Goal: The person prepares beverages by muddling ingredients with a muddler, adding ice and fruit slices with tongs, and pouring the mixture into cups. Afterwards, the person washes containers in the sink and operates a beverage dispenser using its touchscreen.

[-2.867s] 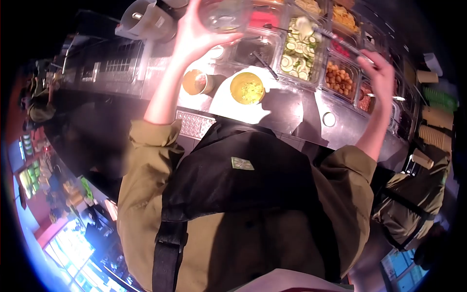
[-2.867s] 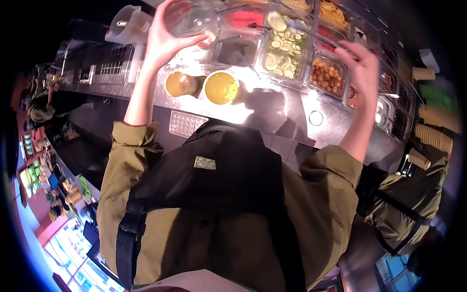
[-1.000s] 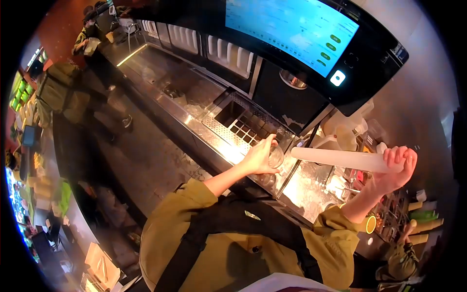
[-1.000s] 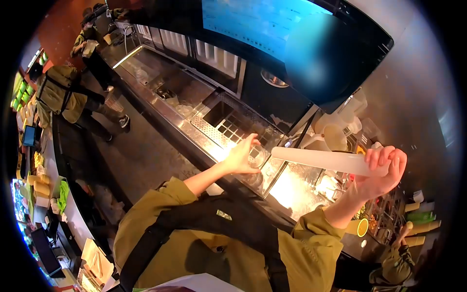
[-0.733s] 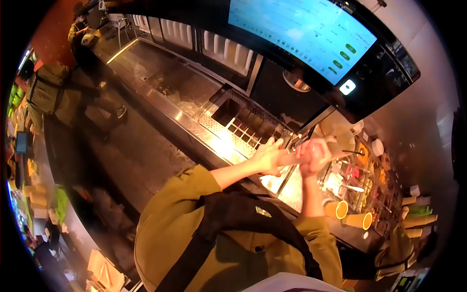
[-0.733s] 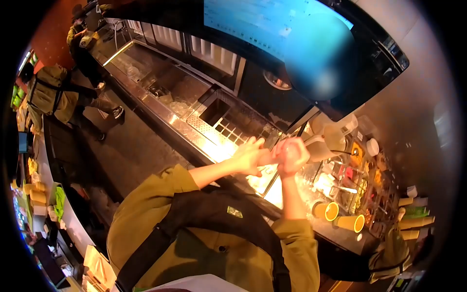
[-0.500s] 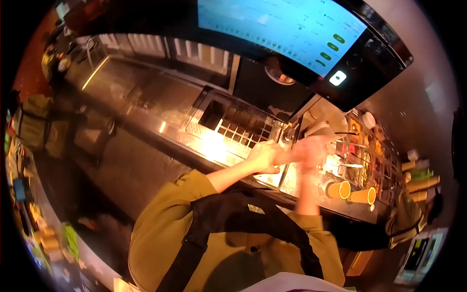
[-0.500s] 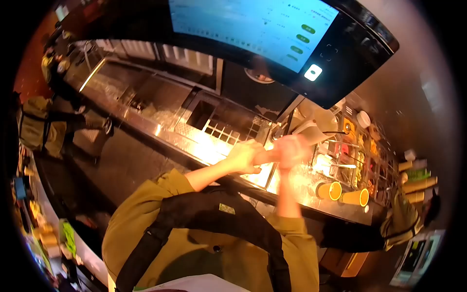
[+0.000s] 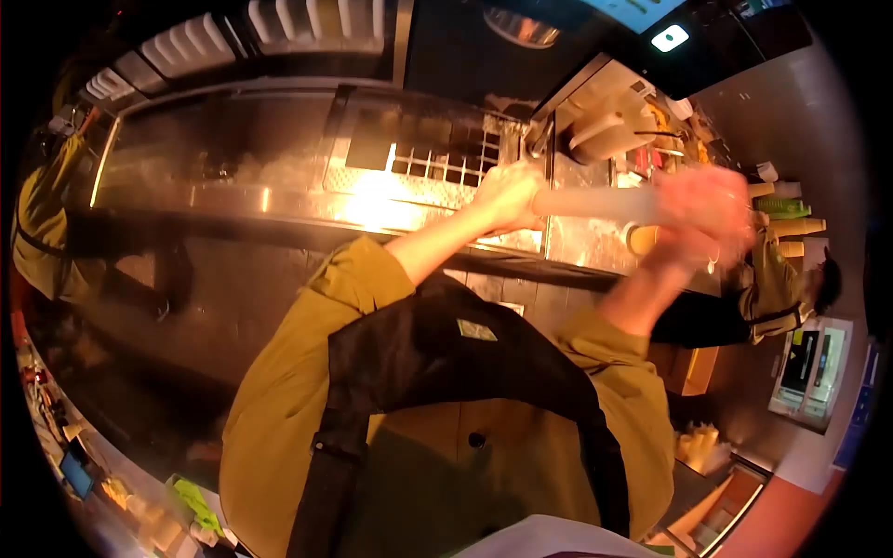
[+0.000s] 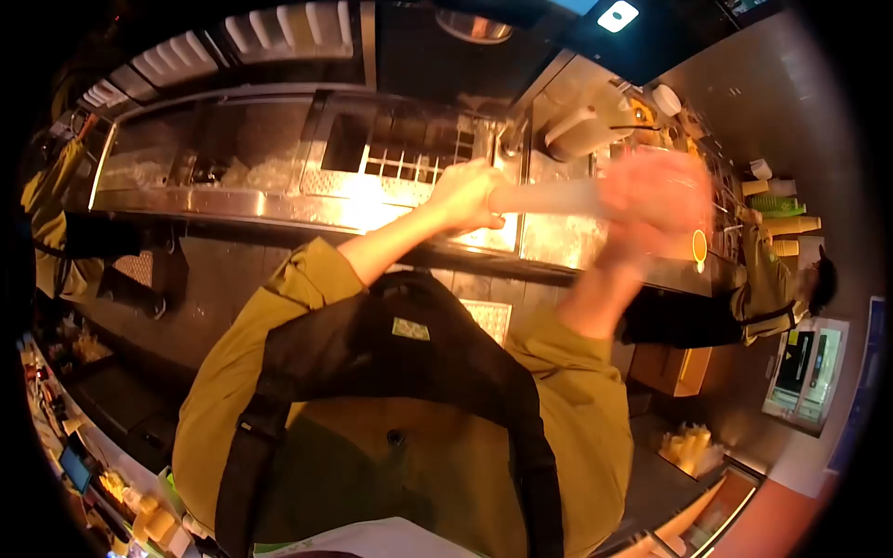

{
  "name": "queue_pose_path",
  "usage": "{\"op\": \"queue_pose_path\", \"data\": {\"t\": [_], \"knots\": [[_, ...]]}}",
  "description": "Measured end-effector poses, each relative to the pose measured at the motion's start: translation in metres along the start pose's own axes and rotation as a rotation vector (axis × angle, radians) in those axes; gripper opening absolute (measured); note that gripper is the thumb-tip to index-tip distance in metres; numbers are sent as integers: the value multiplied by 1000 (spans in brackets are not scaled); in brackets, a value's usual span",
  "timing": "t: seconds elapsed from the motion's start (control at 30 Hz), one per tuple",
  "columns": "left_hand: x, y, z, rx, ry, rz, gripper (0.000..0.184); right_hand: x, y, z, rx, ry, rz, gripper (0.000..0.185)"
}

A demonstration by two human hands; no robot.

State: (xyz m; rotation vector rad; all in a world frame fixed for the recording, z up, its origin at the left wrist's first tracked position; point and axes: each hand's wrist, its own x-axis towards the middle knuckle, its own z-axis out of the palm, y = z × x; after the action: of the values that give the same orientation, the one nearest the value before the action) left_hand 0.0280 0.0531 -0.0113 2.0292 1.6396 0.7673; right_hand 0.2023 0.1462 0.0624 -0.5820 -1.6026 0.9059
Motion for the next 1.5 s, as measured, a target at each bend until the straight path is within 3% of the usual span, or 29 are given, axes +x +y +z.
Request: {"op": "queue_pose_path", "data": {"t": [0.1, 0.17, 0.23, 0.3, 0.4, 0.43, 0.5, 0.6, 0.67, 0.73, 0.8, 0.83, 0.9, 0.97, 1.03, 1.2, 1.23, 1.3, 1.4, 1.5], "knots": [[9, -8, -3, -16, 76, 26, 43, -23, 58, 21, -121, -5, 16, 27], [3, -7, -4, -19, -5, 20, 45, -3, -20, 13, 86, -15, 66, 29], [3, -10, -1, -34, 54, 113, 45, 8, -53, 5, 299, 92, 335, 28], [2, -16, 4, -30, 104, 223, 45, -16, -27, 40, 327, 84, 293, 27], [4, -10, -6, 57, -73, 39, 46, -26, -23, 66, 367, -23, 214, 27], [5, -9, -15, 13, -165, 50, 44, -22, -20, 18, -82, -65, 17, 30], [11, -15, -14, 24, -114, 95, 44, -6, 2, -9, -298, -138, -134, 32], [3, -11, -13, 70, -128, 90, 44, -50, 17, 44, 314, -96, 170, 32], [4, -11, -14, 130, -162, 48, 45, -41, 3, 47, 326, -207, 81, 31], [13, -11, -26, 61, -167, 97, 44, 25, -75, 6, -99, -461, -288, 28], [4, -11, -18, 36, -160, 110, 45, 24, -55, -8, -179, -295, -92, 28], [8, -18, -5, 59, -130, 140, 47, -4, 2, -15, -62, 3, 271, 31], [9, -17, -8, 72, -190, 76, 48, -18, 45, -10, -124, 264, 326, 31], [2, -14, -7, 52, -228, 58, 49, -19, 64, -7, -468, 141, -263, 26], [8, -17, -15, 19, -212, 96, 49, -9, 68, 9, -395, 8, -466, 24], [10, -16, -16, 23, -196, 103, 45, -58, 35, 49, 667, -239, 178, 25], [5, -23, -18, 15, -203, 114, 44, -53, 58, 28, 252, -159, -33, 20], [3, -18, -20, 55, -174, 157, 45, -28, 66, 22, -38, -149, -192, 19], [4, -15, -23, 60, -213, 164, 42, -54, 54, 32, 354, -301, 59, 27], [4, -27, -7, 34, -59, 164, 42, -50, 7, 72, 560, -390, 193, 34]]}}
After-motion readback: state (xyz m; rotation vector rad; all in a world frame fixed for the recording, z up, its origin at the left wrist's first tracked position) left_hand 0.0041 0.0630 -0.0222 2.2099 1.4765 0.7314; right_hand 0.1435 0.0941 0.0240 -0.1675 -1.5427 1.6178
